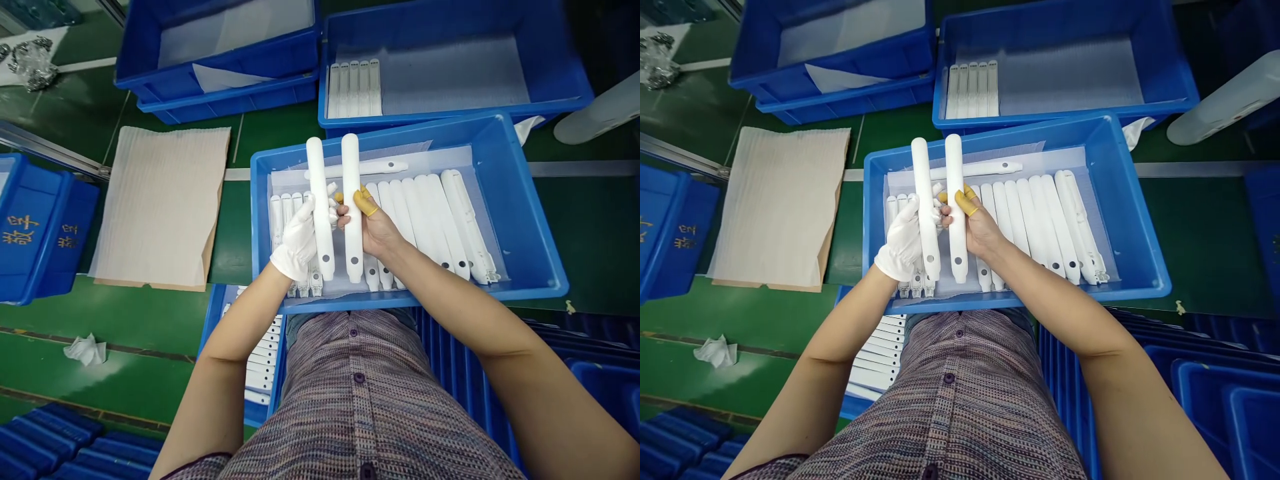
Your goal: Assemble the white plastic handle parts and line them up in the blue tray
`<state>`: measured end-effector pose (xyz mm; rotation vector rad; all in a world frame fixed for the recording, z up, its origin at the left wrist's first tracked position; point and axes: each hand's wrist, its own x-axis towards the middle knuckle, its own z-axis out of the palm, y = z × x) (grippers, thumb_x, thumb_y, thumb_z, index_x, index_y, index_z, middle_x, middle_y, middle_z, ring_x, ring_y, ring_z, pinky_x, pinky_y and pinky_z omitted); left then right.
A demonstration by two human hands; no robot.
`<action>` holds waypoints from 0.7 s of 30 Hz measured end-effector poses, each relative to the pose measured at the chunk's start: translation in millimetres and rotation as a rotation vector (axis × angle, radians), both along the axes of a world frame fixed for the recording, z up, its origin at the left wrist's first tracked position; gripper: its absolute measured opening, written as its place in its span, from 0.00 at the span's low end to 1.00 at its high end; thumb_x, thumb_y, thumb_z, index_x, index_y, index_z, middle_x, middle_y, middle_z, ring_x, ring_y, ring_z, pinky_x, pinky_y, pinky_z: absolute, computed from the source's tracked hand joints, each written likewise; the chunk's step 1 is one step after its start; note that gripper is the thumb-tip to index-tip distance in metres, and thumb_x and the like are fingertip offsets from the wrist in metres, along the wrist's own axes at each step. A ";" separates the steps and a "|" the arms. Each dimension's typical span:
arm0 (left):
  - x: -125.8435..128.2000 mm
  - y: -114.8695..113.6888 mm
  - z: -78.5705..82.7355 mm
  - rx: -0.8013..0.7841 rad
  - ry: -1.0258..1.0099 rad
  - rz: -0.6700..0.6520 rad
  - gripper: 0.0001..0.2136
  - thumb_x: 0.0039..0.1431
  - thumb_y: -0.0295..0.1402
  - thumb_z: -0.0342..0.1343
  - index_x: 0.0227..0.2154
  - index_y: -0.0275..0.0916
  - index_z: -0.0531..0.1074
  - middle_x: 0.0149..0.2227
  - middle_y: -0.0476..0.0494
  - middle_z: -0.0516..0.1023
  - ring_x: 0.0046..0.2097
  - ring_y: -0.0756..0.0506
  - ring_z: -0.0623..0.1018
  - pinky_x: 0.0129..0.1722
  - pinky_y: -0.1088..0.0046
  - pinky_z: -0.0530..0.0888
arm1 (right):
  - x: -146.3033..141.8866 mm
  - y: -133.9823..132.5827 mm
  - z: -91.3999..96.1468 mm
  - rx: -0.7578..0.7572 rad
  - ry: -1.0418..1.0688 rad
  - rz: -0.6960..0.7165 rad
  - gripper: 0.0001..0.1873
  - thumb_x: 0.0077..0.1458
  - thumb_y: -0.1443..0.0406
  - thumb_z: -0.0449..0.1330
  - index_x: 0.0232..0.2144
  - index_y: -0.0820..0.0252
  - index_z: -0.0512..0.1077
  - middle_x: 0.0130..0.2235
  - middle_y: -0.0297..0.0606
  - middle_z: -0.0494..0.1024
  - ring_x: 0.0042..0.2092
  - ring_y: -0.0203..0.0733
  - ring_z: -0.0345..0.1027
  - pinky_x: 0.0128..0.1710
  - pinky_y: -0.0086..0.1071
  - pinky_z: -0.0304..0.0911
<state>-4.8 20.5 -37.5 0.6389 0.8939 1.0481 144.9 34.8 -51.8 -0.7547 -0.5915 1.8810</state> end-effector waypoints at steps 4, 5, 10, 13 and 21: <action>-1.2 0.0 -1.3 0.020 -0.023 0.080 0.16 0.73 0.45 0.49 0.50 0.41 0.76 0.41 0.42 0.78 0.47 0.44 0.81 0.51 0.63 0.80 | 4.2 0.5 1.9 0.025 -0.015 0.008 0.08 0.63 0.58 0.60 0.43 0.53 0.71 0.42 0.36 0.79 0.40 0.39 0.75 0.40 0.36 0.80; -0.9 0.2 -1.7 0.037 -0.026 0.107 0.14 0.73 0.43 0.50 0.48 0.41 0.76 0.40 0.43 0.78 0.45 0.45 0.81 0.50 0.65 0.80 | 4.6 0.0 2.5 0.034 -0.025 0.005 0.09 0.60 0.61 0.60 0.44 0.52 0.71 0.43 0.36 0.79 0.41 0.40 0.75 0.42 0.38 0.80; 3.0 2.1 -3.3 -0.023 -0.040 0.183 0.12 0.74 0.33 0.45 0.40 0.40 0.74 0.34 0.45 0.76 0.35 0.49 0.78 0.41 0.71 0.80 | 1.9 -4.7 -0.2 0.073 -0.098 0.006 0.25 0.53 0.66 0.65 0.53 0.46 0.71 0.45 0.31 0.80 0.44 0.40 0.76 0.44 0.40 0.79; 3.5 1.1 -3.1 -0.035 -0.099 0.150 0.13 0.74 0.35 0.46 0.41 0.40 0.76 0.33 0.46 0.75 0.32 0.51 0.77 0.38 0.74 0.79 | 0.8 -9.0 -2.2 0.128 -0.171 0.011 0.28 0.53 0.62 0.67 0.56 0.43 0.70 0.47 0.32 0.79 0.46 0.42 0.76 0.47 0.42 0.78; -5.8 -9.9 1.8 0.273 -0.030 -0.031 0.14 0.60 0.44 0.61 0.42 0.40 0.78 0.23 0.52 0.68 0.19 0.54 0.64 0.21 0.74 0.67 | 1.8 -27.5 1.1 0.684 -0.791 -0.219 0.23 0.62 0.59 0.61 0.59 0.40 0.74 0.56 0.38 0.73 0.60 0.51 0.66 0.66 0.54 0.63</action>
